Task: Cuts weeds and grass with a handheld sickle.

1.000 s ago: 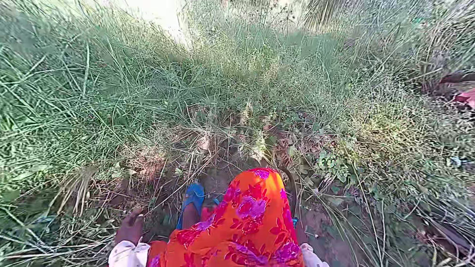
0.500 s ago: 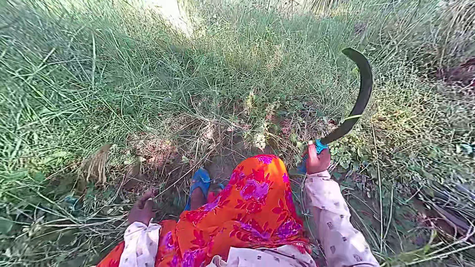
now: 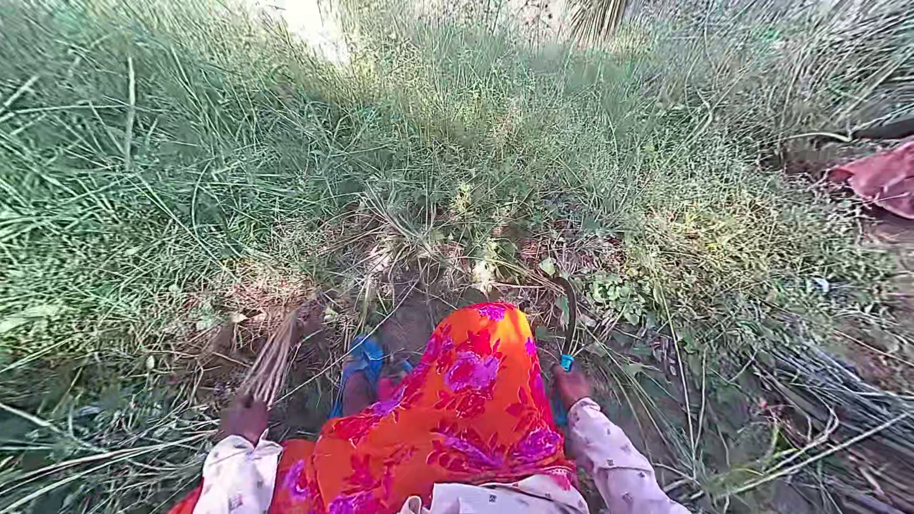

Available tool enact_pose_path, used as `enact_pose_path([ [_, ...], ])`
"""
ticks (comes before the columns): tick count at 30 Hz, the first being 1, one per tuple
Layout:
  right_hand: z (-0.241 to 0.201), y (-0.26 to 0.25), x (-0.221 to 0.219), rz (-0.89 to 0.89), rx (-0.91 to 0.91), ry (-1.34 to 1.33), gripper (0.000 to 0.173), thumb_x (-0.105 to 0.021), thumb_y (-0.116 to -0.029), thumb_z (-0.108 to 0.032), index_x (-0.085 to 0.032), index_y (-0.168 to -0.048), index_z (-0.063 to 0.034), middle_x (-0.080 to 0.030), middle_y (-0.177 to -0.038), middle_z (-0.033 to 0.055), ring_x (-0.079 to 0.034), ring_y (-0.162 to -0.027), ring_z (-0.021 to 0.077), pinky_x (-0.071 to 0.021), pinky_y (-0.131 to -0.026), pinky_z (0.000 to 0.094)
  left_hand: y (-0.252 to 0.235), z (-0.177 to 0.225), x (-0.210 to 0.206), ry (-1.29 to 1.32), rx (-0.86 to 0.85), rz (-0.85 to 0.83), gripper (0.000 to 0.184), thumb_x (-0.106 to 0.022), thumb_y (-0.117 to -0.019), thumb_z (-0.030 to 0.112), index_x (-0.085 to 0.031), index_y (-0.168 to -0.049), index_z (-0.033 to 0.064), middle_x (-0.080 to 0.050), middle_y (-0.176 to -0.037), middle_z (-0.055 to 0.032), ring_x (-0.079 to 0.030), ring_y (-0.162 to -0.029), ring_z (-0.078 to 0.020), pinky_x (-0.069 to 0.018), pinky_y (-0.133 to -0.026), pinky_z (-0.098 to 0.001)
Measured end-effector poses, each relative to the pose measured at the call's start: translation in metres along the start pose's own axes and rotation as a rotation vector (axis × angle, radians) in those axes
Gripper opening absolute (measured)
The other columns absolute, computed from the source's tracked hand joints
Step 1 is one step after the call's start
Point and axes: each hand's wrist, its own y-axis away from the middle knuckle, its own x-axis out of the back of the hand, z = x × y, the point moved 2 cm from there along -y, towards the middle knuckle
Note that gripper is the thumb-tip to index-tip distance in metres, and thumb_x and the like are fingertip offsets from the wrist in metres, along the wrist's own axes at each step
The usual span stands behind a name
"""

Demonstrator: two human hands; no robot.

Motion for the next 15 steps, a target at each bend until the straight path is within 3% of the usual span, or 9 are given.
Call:
enact_pose_path([
  [2, -0.004, -0.002, -0.003, 0.021, 0.028, -0.034, 0.042, -0.057, -0.107, -0.028, -0.057, -0.135, 0.0031, -0.068, -0.102, 0.0232, -0.067, -0.089, 0.0338, -0.0522, -0.084, 0.0527, -0.007, -0.002, -0.007, -0.031, -0.03, 0.01, 0.038, -0.052, -0.1067, 0.013, -0.054, -0.14, -0.0043, -0.058, -0.139, -0.0296, -0.055, -0.131, -0.0412, -0.0403, -0.111, -0.0573],
  [4, -0.002, -0.009, -0.015, 0.062, 0.057, 0.008, 0.042, -0.058, -0.1063, -0.028, -0.06, -0.131, 0.0058, -0.068, -0.109, 0.0281, -0.066, -0.102, 0.0406, -0.049, -0.092, 0.0581, -0.012, -0.014, -0.01, -0.107, -0.068, -0.008, 0.036, -0.053, -0.1059, 0.011, -0.058, -0.138, -0.004, -0.059, -0.139, -0.0298, -0.055, -0.132, -0.0435, -0.0394, -0.112, -0.0593],
  [6, -0.013, -0.011, -0.02, 0.089, 0.118, 0.1, 0.047, -0.057, -0.1065, -0.031, -0.058, -0.136, 0.0051, -0.067, -0.12, 0.0315, -0.063, -0.115, 0.046, -0.0455, -0.1, 0.0621, -0.006, -0.016, -0.008, -0.154, -0.06, -0.045, 0.036, -0.053, -0.1062, 0.011, -0.057, -0.14, -0.0026, -0.057, -0.142, -0.0288, -0.052, -0.136, -0.0437, -0.0365, -0.115, -0.0594],
  [7, -0.023, -0.013, -0.02, 0.114, 0.184, 0.122, 0.048, -0.057, -0.1065, -0.032, -0.056, -0.137, 0.0051, -0.067, -0.119, 0.0319, -0.064, -0.116, 0.0471, -0.0463, -0.101, 0.0629, 0.0, -0.014, -0.006, -0.143, -0.043, -0.054, 0.036, -0.052, -0.1067, 0.012, -0.057, -0.14, -0.0022, -0.057, -0.142, -0.0279, -0.052, -0.136, -0.0429, -0.0373, -0.115, -0.059],
  [9, -0.054, -0.013, -0.011, 0.196, 0.363, 0.048, 0.048, -0.06, -0.105, -0.028, -0.056, -0.135, 0.0083, -0.069, -0.11, 0.0314, -0.069, -0.103, 0.046, -0.0507, -0.094, 0.0619, 0.009, -0.01, -0.003, -0.064, -0.012, -0.037, 0.036, -0.05, -0.107, 0.01, -0.057, -0.139, -0.0029, -0.058, -0.141, -0.0274, -0.055, -0.133, -0.0409, -0.0401, -0.111, -0.0574],
  [12, -0.11, -0.003, 0.02, 0.294, 0.649, -0.178, 0.041, -0.058, -0.1043, -0.022, -0.057, -0.129, 0.0104, -0.068, -0.086, 0.0174, -0.067, -0.07, 0.0247, -0.0571, -0.072, 0.0456, 0.008, -0.015, 0.002, 0.008, 0.019, -0.03, 0.036, -0.051, -0.1075, 0.011, -0.055, -0.141, -0.0025, -0.057, -0.141, -0.0272, -0.057, -0.129, -0.0382, -0.0438, -0.107, -0.0548],
  [15, -0.154, 0.003, 0.061, 0.408, 0.882, -0.301, 0.039, -0.055, -0.1021, -0.023, -0.059, -0.121, 0.0119, -0.066, -0.078, 0.0098, -0.064, -0.063, 0.0137, -0.0574, -0.066, 0.0363, 0.003, -0.016, -0.001, -0.008, 0.014, -0.033, 0.036, -0.05, -0.1078, 0.011, -0.054, -0.141, -0.0019, -0.057, -0.142, -0.0265, -0.057, -0.129, -0.038, -0.0445, -0.106, -0.055],
])
